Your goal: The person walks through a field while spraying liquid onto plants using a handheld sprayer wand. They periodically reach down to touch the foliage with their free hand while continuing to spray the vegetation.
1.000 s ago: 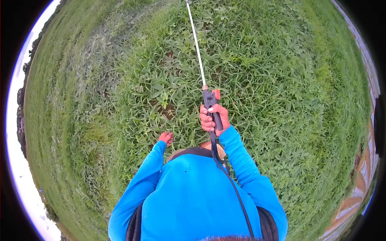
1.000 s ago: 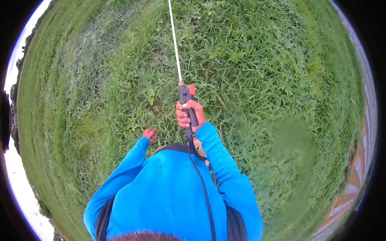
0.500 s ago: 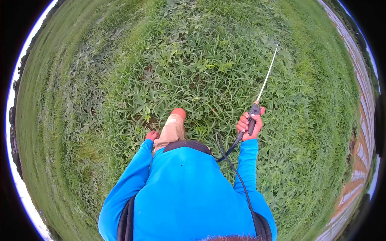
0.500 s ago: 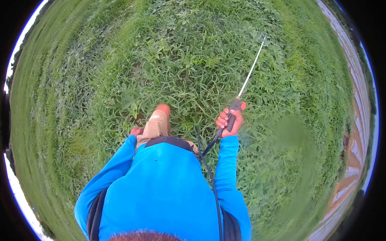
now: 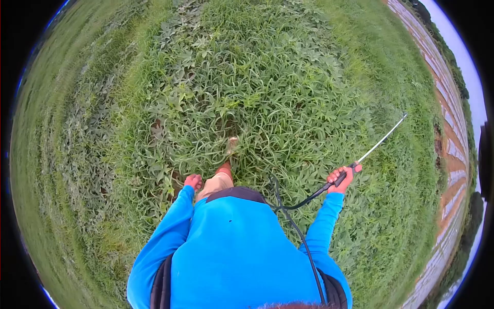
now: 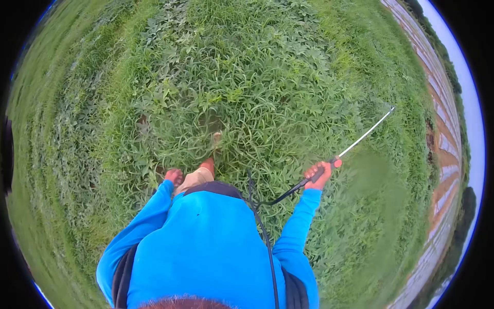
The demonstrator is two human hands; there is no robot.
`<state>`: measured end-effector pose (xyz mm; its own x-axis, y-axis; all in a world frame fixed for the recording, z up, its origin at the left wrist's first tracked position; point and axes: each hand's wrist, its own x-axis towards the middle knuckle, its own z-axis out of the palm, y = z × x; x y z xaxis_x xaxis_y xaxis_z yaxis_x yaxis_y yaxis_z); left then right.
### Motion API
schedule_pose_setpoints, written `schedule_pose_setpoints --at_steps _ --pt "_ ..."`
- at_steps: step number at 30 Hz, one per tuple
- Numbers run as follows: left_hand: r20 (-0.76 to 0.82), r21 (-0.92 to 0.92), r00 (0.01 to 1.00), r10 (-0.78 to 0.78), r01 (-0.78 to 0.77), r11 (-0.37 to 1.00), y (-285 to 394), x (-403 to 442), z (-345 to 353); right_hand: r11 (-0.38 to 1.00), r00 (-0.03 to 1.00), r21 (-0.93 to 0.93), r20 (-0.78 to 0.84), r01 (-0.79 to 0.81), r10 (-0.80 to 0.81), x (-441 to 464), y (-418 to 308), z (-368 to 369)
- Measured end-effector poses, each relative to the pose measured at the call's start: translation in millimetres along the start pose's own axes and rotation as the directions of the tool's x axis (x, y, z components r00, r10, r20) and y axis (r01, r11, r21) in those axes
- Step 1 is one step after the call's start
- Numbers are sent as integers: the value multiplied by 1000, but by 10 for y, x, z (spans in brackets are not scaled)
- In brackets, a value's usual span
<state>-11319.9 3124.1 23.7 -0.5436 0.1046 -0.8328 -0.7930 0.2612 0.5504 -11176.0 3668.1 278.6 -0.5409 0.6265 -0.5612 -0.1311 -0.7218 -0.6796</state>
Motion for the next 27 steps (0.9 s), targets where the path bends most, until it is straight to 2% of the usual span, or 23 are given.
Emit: schedule_pose_setpoints --at_steps 4,6,9,10,11,13,14,16,18,19,22,23,25,26,27 --pt "9 30 1000 -9 8 1000 408 407 172 997 995 -73 -87 36 -42 303 -36 268" --pt "26 70 995 99 -100 993 634 591 205 995 996 -93 -86 27 -35 479 -11 494" --pt "31 -24 995 95 -94 995 970 897 219 979 993 -166 -43 -116 110 806 60 867" --pt "27 -68 995 95 -93 993 1065 1000 205 976 992 -181 -43 -121 115 914 101 1010" --pt "27 -63 995 101 -99 993 1171 1142 173 960 981 -212 28 -183 193 1031 156 1169" --pt "-7 -113 996 91 -91 989 1507 1293 114 920 927 -259 159 -294 341 1234 277 1567" --pt "-36 -146 996 81 -86 986 1675 1346 56 912 920 -278 165 -302 355 1320 366 1745" --pt "-5 -287 984 181 -175 942 1986 1483 -95 840 800 -361 306 -404 516 1512 581 2105" --pt "-96 -248 970 224 -242 938 2466 1451 -257 753 675 -452 359 -478 644 1658 845 2418" --pt "-117 -283 958 264 -286 915 2640 1487 -380 713 651 -510 337 -481 681 1664 976 2578" --pt "-261 -307 914 310 -383 871 3210 1452 -812 562 571 -739 296 -370 765 1610 1301 3018" --pt "-295 -331 900 321 -411 849 3366 1425 -1003 542 550 -757 295 -364 781 1577 1401 3140" --pt "-370 -386 869 329 -465 796 3594 1346 -1406 394 582 -918 342 40 738 1525 1571 3331" --pt "-412 -415 851 325 -493 765 3697 1282 -1604 286 587 -925 379 248 716 1567 1664 3358" --pt "-454 -440 853 258 -466 767 3825 1161 -1789 181 572 -867 449 464 687 1540 1705 3460"
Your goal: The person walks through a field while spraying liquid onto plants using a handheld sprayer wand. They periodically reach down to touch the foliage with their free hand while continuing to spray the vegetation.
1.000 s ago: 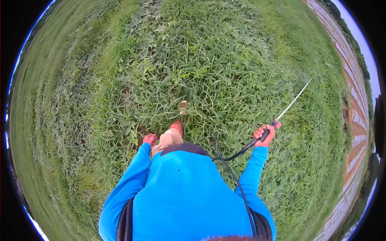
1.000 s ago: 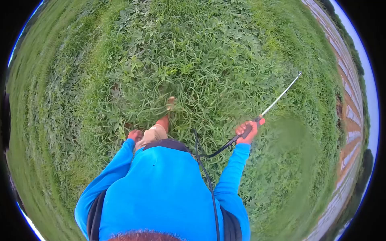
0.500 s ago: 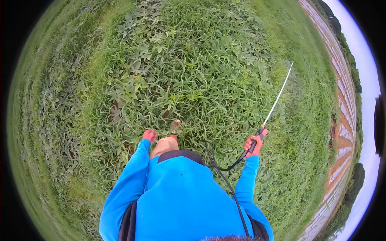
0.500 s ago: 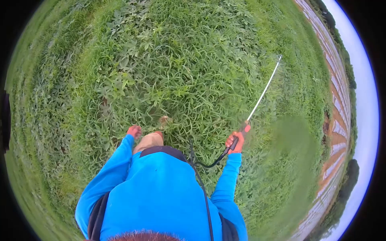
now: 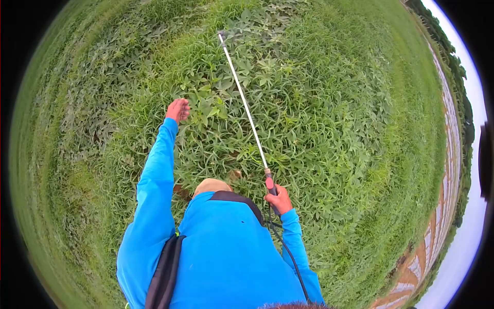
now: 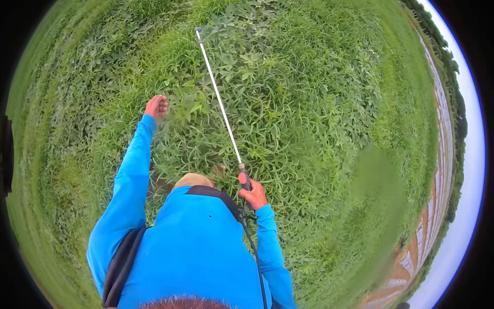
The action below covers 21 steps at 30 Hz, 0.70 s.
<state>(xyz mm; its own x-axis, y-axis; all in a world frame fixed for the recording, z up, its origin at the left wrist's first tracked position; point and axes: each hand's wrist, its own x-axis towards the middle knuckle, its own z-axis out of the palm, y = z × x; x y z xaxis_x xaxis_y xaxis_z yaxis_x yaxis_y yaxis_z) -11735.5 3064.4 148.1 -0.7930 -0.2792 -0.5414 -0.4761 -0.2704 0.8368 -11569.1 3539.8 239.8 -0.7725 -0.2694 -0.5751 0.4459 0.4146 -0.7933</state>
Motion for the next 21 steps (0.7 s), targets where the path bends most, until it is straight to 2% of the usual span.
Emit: schedule_pose_setpoints --at_steps 1,2,3,5,7,9,11,13,17,19,21 --pt "-73 -17 997 -35 33 999 235 -10 -116 969 996 -231 -6 82 -86 31 -134 37" --pt "-139 -106 990 -8 -7 994 422 -63 -416 940 982 -283 66 189 -178 94 -325 98" --pt "-173 -177 985 13 -44 983 563 -98 -599 934 977 -291 102 208 -185 106 -486 99" --pt "-247 -254 969 -12 -53 966 795 -314 -896 850 969 -474 193 231 -155 164 -728 126" --pt "-319 -328 947 -41 -69 942 827 -477 -1229 807 951 -516 257 288 -175 259 -794 137" --pt "-461 -452 887 -21 -215 866 723 -663 -1636 682 945 -663 298 308 -137 330 -915 146" --pt "-484 -514 875 -3 -281 811 506 -949 -2000 632 917 -678 368 376 -151 369 -1032 174" --pt "-600 -512 799 -38 -347 786 339 -1214 -2290 546 902 -722 388 425 -189 418 -1132 177" --pt "-654 -623 751 -97 -461 632 -111 -1781 -2672 428 865 -757 476 494 -156 539 -1206 92" --pt "-670 -620 737 -94 -484 618 -383 -2027 -2805 384 829 -739 533 554 -169 584 -1228 48" --pt "-627 -660 768 -129 -436 612 -592 -2253 -2885 307 806 -746 565 591 -179 624 -1226 -10"
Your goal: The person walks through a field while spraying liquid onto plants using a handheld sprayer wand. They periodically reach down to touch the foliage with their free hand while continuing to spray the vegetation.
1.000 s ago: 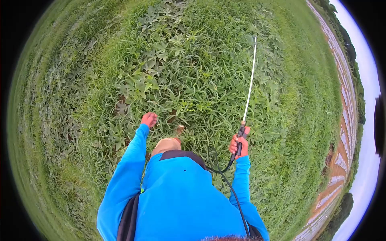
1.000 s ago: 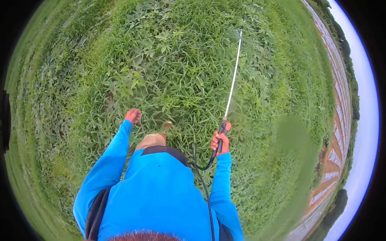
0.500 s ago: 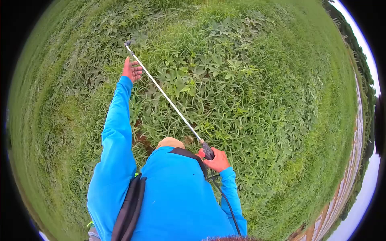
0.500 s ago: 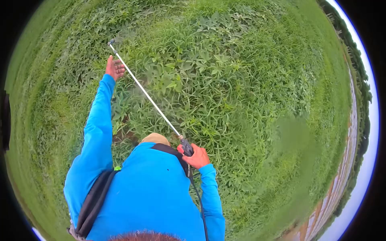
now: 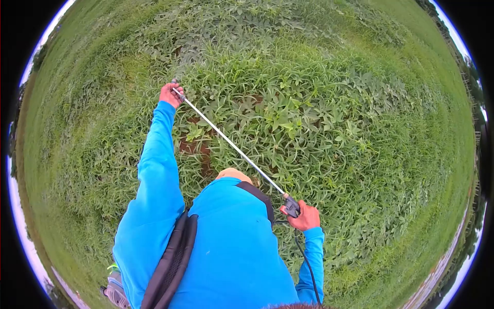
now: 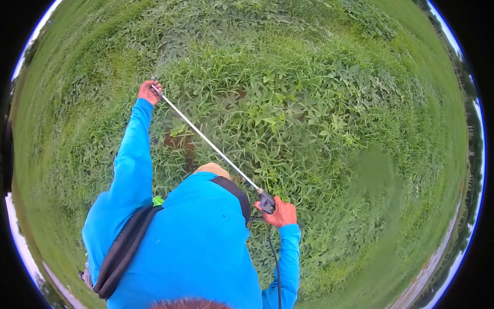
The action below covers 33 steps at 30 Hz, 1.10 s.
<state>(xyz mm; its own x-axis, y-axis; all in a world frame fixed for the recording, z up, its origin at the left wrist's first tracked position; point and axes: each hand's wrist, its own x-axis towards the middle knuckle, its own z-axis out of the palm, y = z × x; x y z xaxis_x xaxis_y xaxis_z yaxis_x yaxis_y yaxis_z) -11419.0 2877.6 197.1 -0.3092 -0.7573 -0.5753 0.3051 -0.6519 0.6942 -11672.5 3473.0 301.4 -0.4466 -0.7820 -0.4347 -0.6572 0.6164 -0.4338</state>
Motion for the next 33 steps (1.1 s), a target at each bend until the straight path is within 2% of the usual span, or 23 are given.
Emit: schedule_pose_setpoints --at_steps 2,4,5,6,8,12,15,18,20,22,23,24,27,30,31,33 --pt "-6 5 1000 -7 7 1000 -30 -247 -207 998 998 -19 -17 62 -62 -31 83 -15" --pt "130 38 980 -150 146 989 -51 -486 -336 995 999 -93 -39 29 -33 -99 144 -30" --pt "143 15 984 -104 103 995 -94 -633 -354 988 1000 -155 4 14 -14 -149 258 8" --pt "249 40 942 -224 222 974 -94 -721 -431 988 1000 -155 10 23 -22 -211 351 34" --pt "373 94 864 -339 328 940 -168 -897 -467 977 1000 -212 -2 -16 16 -370 512 90" --pt "375 209 793 -480 432 878 -437 -1240 -326 961 995 -259 17 -93 101 -785 856 228" --pt "434 280 667 -605 539 795 -731 -1253 -368 974 994 -203 6 -103 106 -1087 1021 315" --pt "398 343 661 -637 537 771 -922 -1329 -400 965 986 -207 -3 -161 164 -1274 999 260" --pt "361 386 685 -633 508 770 -945 -1424 -378 969 989 -199 -8 -147 148 -1356 1065 251" --pt "283 542 648 -707 500 675 -987 -1428 -435 969 988 -195 -27 -154 151 -1383 1136 247" --pt "223 542 691 -688 499 677 -1024 -1464 -446 964 987 -219 13 -153 159 -1380 1180 238" --pt "212 538 693 -688 505 675 -1043 -1480 -485 965 988 -217 25 -146 155 -1371 1185 229" --pt "162 522 804 -572 422 741 -1146 -1496 -641 966 991 -228 38 -120 132 -1299 1222 225" --pt "135 502 805 -578 447 740 -1110 -1603 -761 967 989 -229 71 -109 128 -1227 1218 197" --pt "70 465 847 -527 440 768 -1151 -1641 -775 965 987 -237 80 -115 137 -1199 1180 160" --pt "72 458 838 -541 454 764 -1148 -1680 -818 961 985 -248 88 -120 146 -1180 1172 156"
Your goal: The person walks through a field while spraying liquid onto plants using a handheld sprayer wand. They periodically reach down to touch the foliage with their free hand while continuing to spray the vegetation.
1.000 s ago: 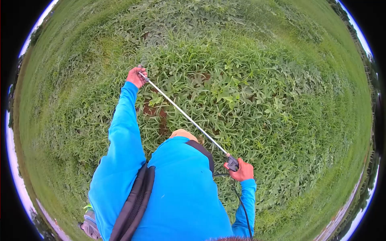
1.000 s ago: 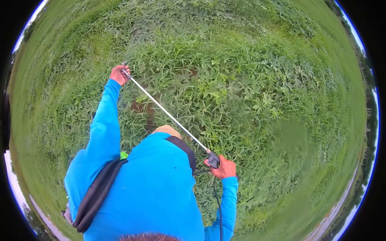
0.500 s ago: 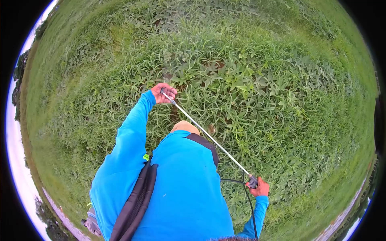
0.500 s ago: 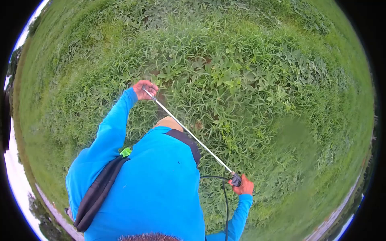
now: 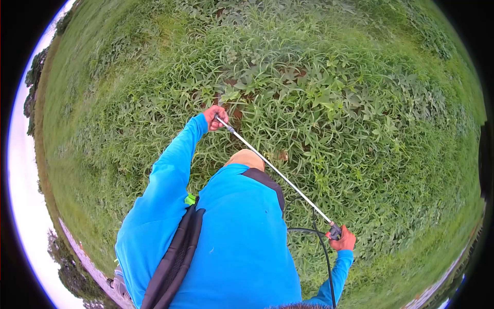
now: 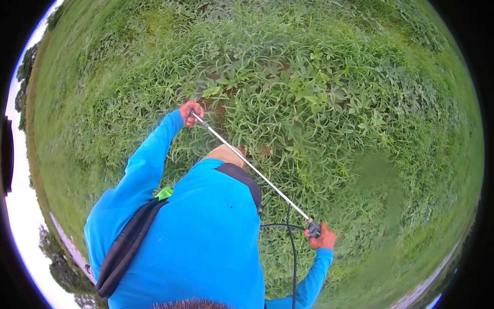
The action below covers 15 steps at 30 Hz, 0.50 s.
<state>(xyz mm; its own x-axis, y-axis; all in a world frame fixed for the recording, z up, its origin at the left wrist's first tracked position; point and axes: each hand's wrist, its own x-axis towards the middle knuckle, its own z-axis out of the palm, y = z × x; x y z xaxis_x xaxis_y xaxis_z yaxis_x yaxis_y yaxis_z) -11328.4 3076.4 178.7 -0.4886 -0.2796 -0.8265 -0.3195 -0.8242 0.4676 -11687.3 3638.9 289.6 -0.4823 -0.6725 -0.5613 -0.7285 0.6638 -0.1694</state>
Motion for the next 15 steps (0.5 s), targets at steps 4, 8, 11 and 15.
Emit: schedule_pose_setpoints --at_steps 4,8,11,15 --pt "22 36 999 -31 30 999 -24 -1 -71 999 997 11 -72 35 -34 33 -55 -95" --pt "88 69 990 -110 104 992 -1 30 -140 1000 998 -15 -56 24 -25 28 -78 -170" --pt "54 41 997 -58 55 998 12 65 -95 999 998 -27 -53 41 -42 25 -17 -120" --pt "76 24 995 -67 65 998 59 193 -60 1000 998 -23 -68 -14 13 -76 -144 -184"
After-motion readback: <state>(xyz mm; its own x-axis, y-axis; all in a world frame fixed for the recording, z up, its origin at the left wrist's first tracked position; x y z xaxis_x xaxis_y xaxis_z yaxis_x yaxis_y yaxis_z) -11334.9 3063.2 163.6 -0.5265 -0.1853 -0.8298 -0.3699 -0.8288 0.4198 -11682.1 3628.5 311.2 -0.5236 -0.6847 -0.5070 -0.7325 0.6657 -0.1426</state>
